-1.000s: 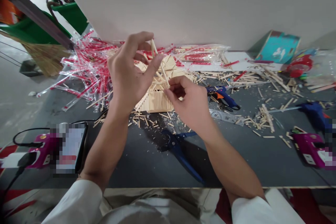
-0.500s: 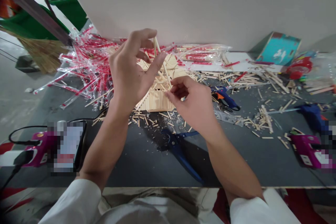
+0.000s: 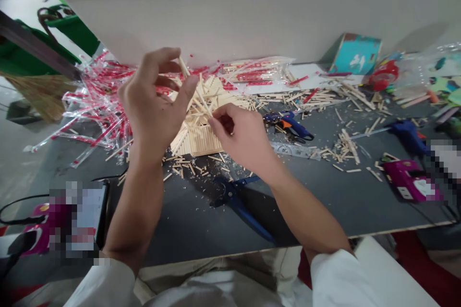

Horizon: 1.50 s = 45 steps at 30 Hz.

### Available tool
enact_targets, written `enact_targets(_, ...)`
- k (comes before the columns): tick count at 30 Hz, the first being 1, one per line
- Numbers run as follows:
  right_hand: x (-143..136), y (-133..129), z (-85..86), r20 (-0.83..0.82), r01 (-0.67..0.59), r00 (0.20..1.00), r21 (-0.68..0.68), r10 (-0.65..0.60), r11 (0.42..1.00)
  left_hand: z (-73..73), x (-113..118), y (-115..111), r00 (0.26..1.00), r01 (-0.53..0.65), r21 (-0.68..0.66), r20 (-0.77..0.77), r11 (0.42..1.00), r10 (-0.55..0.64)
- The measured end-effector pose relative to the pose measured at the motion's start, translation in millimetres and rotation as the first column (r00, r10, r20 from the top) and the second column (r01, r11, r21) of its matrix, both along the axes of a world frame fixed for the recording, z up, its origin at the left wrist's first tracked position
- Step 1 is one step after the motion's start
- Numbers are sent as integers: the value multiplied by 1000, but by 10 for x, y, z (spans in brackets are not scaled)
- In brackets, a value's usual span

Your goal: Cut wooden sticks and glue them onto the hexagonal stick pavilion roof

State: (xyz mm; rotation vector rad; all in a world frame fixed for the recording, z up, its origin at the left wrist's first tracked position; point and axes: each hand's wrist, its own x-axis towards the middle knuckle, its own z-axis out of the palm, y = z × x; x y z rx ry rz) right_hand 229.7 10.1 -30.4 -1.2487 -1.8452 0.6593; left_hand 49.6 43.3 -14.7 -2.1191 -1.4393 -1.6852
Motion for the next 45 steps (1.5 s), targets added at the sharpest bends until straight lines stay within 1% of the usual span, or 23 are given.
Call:
enact_targets(2, 5, -1, 16, 17, -12, 1000, 3, 12, 1000, 7, 6, -10, 1000, 1, -11, 8, 1000, -1)
enact_targets(6, 15, 1, 43, 37, -9, 999, 29, 8, 1000, 28, 16, -34, 999, -16, -2, -36, 1000, 16)
enact_targets(12, 63, 0, 35, 19, -29, 999, 27, 29, 999, 80, -16, -135, 997, -41, -3, -64, 999, 41)
enact_targets(13, 81, -8, 41, 15, -39, 999, 29, 38, 999, 100, -28, -168, 998, -28, -10, -61, 1000, 28)
enact_targets(16, 147, -56, 91, 1, -62, 998, 34, 62, 997, 181, -53, -300, 998, 60, -42, -26, 997, -61)
enact_targets(18, 195, -109, 145, -16, -62, 998, 40, 63, 997, 250, -52, -413, 995, 98, -30, -3, 995, -98)
enact_targets(22, 282, -264, 217, -43, -81, 996, 53, 83, 995, 372, -23, -657, 997, 76, 42, -17, 996, -75)
enact_targets(24, 322, -367, 189, -70, -115, 991, 33, 117, 993, 395, -20, -760, 996, 87, 50, -11, 995, -86)
enact_targets(27, 379, -541, 45, -142, -166, 977, -38, 160, 985, 370, -50, -866, 986, 168, -8, -13, 986, -168)
enact_targets(29, 418, -658, -94, -191, -202, 965, -100, 180, 974, 330, -89, -918, 965, 253, -59, -61, 966, -256)
enact_targets(31, 462, -766, -230, -215, -224, 958, -152, 189, 963, 281, -136, -978, 942, 287, -114, -149, 951, -302)
enact_targets(33, 507, -862, -334, -207, -231, 959, -186, 191, 955, 221, -183, -1061, 922, 238, -145, -278, 961, -270)
enact_targets(35, 545, -946, -394, -176, -223, 966, -187, 190, 957, 132, -228, -1171, 877, 156, -137, -437, 978, -201)
enact_targets(37, 563, -1022, -417, -108, -205, 976, -150, 190, 967, 1, -265, -1304, 787, 106, -143, -593, 984, -171)
enact_targets(39, 556, -1095, -421, -11, -180, 984, -82, 179, 980, -177, -287, -1444, 694, 97, -197, -689, 976, -208)
enact_targets(40, 543, -1131, -422, 34, -174, 984, -50, 176, 983, -280, -292, -1512, 676, 108, -226, -697, 968, -239)
enact_targets(41, 525, -1166, -424, 68, -182, 981, -26, 183, 983, -388, -291, -1575, 668, 137, -278, -683, 951, -296)
enact_targets(42, 503, -1198, -428, 86, -198, 976, -10, 198, 980, -497, -285, -1631, 681, 180, -333, -637, 926, -361)
enact_targets(43, 479, -1228, -435, 95, -222, 971, -2, 222, 975, -605, -274, -1677, 711, 222, -398, -558, 890, -427)
enact_targets(45, 423, -1277, -456, 84, -258, 963, 8, 256, 966, -799, -238, -1741, 784, 314, -529, -324, 789, -530)
